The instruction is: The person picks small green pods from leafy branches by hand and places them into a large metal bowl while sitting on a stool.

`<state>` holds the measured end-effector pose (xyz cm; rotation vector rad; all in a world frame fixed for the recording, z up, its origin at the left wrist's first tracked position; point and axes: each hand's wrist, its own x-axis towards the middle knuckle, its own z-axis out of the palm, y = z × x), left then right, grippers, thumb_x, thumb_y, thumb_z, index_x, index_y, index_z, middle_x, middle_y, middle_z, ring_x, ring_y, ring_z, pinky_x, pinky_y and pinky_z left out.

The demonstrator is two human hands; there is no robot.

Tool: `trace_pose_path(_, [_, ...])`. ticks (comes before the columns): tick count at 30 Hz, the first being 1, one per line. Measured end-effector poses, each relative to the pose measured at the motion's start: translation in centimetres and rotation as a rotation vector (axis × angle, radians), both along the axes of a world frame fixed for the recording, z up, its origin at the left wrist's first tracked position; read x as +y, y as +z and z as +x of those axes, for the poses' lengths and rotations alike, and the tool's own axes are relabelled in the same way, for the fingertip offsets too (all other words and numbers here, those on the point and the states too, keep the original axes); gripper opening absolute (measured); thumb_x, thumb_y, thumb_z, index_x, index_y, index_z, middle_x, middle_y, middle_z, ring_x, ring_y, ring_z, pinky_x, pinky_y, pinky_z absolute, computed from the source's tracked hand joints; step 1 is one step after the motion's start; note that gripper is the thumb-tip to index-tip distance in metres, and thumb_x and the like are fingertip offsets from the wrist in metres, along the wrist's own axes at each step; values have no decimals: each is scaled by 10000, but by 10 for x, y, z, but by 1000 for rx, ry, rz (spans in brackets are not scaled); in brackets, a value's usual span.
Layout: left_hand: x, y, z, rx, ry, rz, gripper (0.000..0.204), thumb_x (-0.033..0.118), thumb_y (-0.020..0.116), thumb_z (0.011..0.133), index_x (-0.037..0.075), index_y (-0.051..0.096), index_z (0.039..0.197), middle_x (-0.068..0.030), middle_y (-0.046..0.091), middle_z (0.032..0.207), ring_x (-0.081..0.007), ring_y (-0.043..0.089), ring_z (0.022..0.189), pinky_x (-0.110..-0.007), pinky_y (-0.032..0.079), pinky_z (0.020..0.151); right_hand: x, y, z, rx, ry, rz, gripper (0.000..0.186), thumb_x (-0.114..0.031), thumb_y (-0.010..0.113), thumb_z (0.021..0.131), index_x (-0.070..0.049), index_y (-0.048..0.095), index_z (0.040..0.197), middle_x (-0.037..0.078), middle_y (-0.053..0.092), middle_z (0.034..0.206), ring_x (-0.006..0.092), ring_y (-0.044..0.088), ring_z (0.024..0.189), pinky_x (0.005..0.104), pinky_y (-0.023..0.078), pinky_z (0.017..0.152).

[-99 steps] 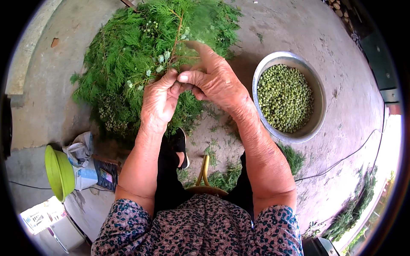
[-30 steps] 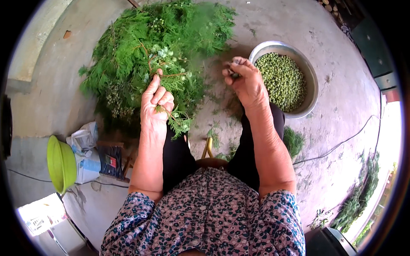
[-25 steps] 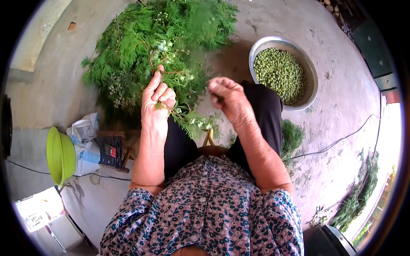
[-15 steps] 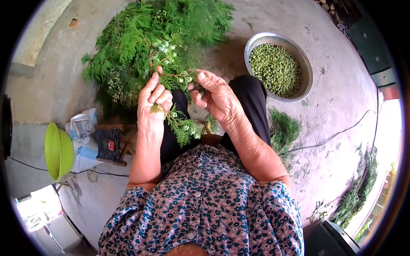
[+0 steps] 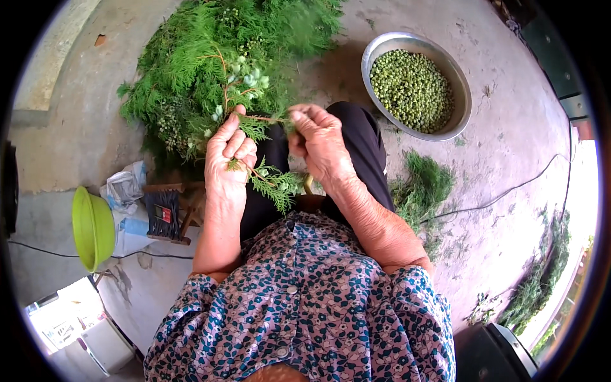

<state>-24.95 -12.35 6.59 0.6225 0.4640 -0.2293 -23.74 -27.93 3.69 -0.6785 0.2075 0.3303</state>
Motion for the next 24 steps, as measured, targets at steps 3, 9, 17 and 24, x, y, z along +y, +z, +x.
trace_pose_path(3, [10,6,3,-17,72,58,153,211,569,845,132,568,976,91,246,437,-46,254,377,-169,218,343,-20,-19,12,-49,-183,-149,59,-83,528,858,-26,542,865,34,509,663,80,420,472,208,296,385])
trace_pose_path(9, [5,9,8,-8,43,-15,151,235,582,838,162,566,968,79,242,434,-57,285,377,-161,214,357,-11,-12,11,25,90,93,117,-101,445,875,8,477,899,131,554,825,195,557,647,273,421,489])
trace_pose_path(17, [-3,5,5,60,86,39,123,218,572,843,157,577,950,82,251,433,-51,270,379,-170,202,368,-4,-5,1,-5,238,68,230,-34,604,791,-12,554,1015,50,589,762,142,572,640,220,440,486])
trace_pose_path(24, [-11,7,1,96,145,160,148,205,549,856,135,580,983,77,274,445,-48,280,377,-174,198,365,6,4,-5,-23,154,-53,138,-38,635,774,-28,596,906,11,581,669,85,533,519,185,401,430])
